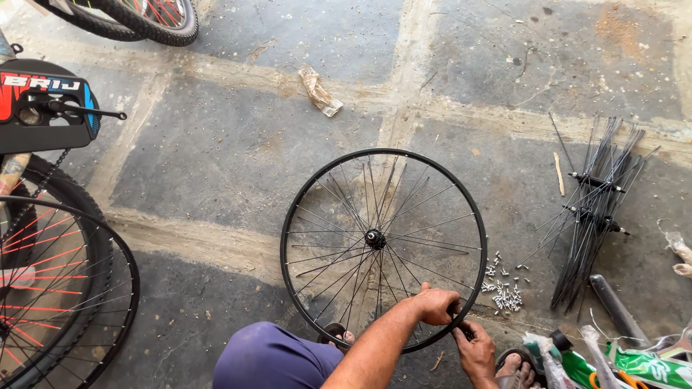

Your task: The person sits on the floor and installs spokes into a bicycle wheel rim, threading them through the hub and securing them with nipples. The person works methodically around the wheel, adding and adjusting spokes by hand.

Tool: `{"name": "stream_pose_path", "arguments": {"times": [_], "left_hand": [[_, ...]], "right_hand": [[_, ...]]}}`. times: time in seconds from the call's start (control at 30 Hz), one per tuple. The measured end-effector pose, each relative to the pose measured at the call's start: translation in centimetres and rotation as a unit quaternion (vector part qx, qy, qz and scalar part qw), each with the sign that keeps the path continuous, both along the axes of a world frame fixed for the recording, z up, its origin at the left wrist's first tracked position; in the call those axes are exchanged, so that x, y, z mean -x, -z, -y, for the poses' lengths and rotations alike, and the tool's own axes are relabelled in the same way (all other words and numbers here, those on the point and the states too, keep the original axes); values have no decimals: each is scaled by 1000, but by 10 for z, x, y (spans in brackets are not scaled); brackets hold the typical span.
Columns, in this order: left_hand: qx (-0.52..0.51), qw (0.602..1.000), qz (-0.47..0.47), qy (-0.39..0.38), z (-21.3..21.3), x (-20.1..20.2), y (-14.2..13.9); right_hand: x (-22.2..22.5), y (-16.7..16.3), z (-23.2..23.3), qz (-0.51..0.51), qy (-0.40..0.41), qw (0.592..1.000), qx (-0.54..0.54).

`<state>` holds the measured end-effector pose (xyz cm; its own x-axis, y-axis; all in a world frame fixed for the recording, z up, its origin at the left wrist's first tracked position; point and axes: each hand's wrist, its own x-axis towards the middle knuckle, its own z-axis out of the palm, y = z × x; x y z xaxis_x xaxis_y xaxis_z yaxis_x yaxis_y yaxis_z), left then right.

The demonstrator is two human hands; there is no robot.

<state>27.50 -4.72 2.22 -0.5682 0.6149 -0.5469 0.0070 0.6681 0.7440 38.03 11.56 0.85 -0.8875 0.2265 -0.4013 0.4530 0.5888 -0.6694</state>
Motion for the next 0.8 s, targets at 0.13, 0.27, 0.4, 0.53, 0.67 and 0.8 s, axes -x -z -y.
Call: {"name": "stream_pose_path", "arguments": {"times": [0.13, 0.27, 0.4, 0.53, 0.67, 0.8], "left_hand": [[-3, 1000, -15, 1, -2, 1, 6], [-1, 1000, -16, -3, -2, 3, 8], [17, 1000, -15, 10, -2, 2, 3], [26, 999, -19, 11, -3, -2, -4], [9, 999, -31, 0, -4, 0, -5], [54, 997, -35, 32, -6, 1, -7]], "right_hand": [[1, 0, -2, -10, -13, 1000, -11], [6, -3, 1, -25, 6, 999, 45], [5, -8, 2, 18, 22, 998, 56], [4, -7, -4, 14, 41, 994, 102], [9, -7, -12, 36, 77, 970, 229], [6, -30, -34, 188, 24, 959, 212]]}}
